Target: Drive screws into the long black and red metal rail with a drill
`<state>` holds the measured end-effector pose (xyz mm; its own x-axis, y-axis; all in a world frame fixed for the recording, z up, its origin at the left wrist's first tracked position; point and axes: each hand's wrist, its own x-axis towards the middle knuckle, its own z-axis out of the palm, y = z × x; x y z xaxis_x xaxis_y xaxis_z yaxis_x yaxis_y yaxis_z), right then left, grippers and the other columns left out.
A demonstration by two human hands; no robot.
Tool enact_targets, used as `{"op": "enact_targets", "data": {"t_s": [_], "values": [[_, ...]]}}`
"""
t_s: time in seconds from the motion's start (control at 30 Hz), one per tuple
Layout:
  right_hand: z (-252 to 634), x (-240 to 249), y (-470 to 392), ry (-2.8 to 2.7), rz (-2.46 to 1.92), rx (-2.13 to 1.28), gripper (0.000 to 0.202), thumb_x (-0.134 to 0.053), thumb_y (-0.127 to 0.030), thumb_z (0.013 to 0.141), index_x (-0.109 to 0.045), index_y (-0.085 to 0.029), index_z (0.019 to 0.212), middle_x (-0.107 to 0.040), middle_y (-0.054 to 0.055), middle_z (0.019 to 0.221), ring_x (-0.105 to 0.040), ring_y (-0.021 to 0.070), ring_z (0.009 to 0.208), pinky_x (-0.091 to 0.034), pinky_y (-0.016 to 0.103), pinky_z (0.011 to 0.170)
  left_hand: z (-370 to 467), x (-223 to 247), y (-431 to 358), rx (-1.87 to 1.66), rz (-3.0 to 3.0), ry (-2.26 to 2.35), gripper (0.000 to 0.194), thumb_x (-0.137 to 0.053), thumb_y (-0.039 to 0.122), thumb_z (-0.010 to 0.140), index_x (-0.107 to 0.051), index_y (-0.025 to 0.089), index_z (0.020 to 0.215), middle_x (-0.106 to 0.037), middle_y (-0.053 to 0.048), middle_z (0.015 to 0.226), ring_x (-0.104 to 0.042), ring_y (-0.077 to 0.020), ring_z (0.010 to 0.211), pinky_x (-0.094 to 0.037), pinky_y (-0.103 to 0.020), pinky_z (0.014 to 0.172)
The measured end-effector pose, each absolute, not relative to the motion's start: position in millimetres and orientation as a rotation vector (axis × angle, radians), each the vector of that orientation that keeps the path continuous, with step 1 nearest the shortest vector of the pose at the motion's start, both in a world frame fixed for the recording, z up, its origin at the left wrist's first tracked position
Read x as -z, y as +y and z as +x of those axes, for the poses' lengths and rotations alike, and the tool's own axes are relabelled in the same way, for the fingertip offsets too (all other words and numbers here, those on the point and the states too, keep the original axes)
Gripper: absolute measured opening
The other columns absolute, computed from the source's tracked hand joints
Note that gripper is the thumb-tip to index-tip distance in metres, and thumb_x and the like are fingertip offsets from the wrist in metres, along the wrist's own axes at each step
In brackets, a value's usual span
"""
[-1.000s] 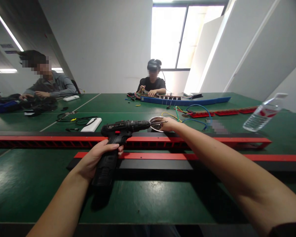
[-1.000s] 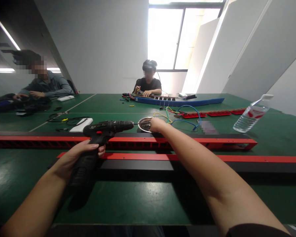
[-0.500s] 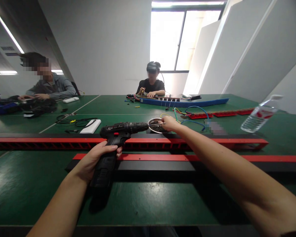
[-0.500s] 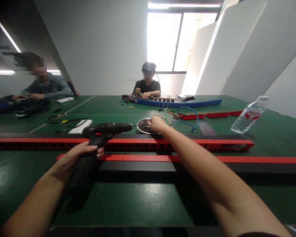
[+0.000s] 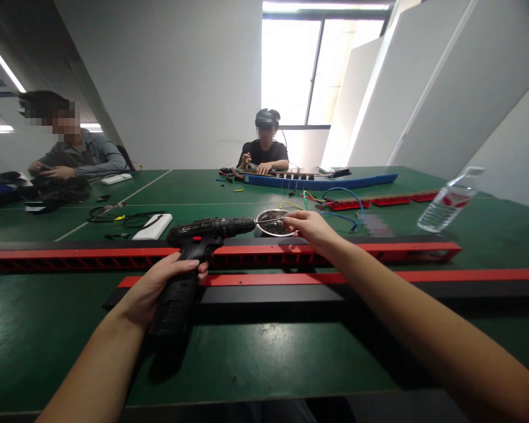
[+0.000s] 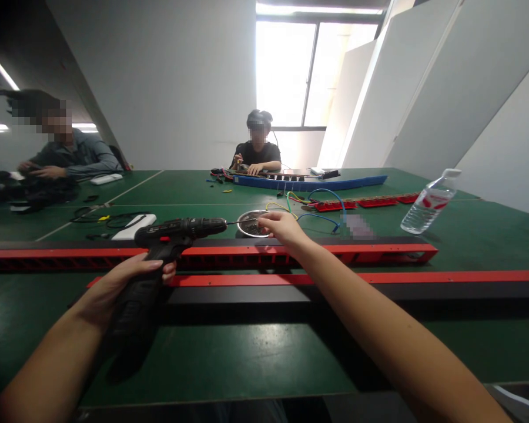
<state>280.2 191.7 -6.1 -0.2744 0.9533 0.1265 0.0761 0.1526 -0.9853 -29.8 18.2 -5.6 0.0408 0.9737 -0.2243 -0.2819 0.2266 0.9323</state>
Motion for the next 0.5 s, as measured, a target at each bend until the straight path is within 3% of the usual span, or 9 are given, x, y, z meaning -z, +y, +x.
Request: {"op": "enact_targets", "data": {"t_s": [0.13,0.5], "values": [[284.8,7.9,162.1,-1.368,-0.952,-1.392,0.031,-0.083,-0.044,0.075,-0.075,-0.016,0.086,-0.070,0.005,0.078,-0.057,0.0113,0.064,-0.042,0.025,0.057,-29.2,4.9,17.6,-1.166,0.831,1.088,0.020,-0.078,0.025,0.081,-0.071,0.012,0.094,-0.067,-0.006,0.084,-0.062,-0.0153,0.073,-0.052,-0.022,0.065],[285.1,22.1,136.4,-1.394,-0.891,-1.270,0.045,-0.075,-0.061,0.081,-0.072,-0.016,0.081,-0.067,0.003,0.072,-0.056,0.0122,0.063,-0.040,0.026,0.059,-30.8,4.9,14.3,-1.129,0.823,1.148,0.025,-0.079,0.026,0.080,-0.071,0.016,0.101,-0.066,-0.004,0.089,-0.061,-0.0137,0.076,-0.052,-0.022,0.072]]}}
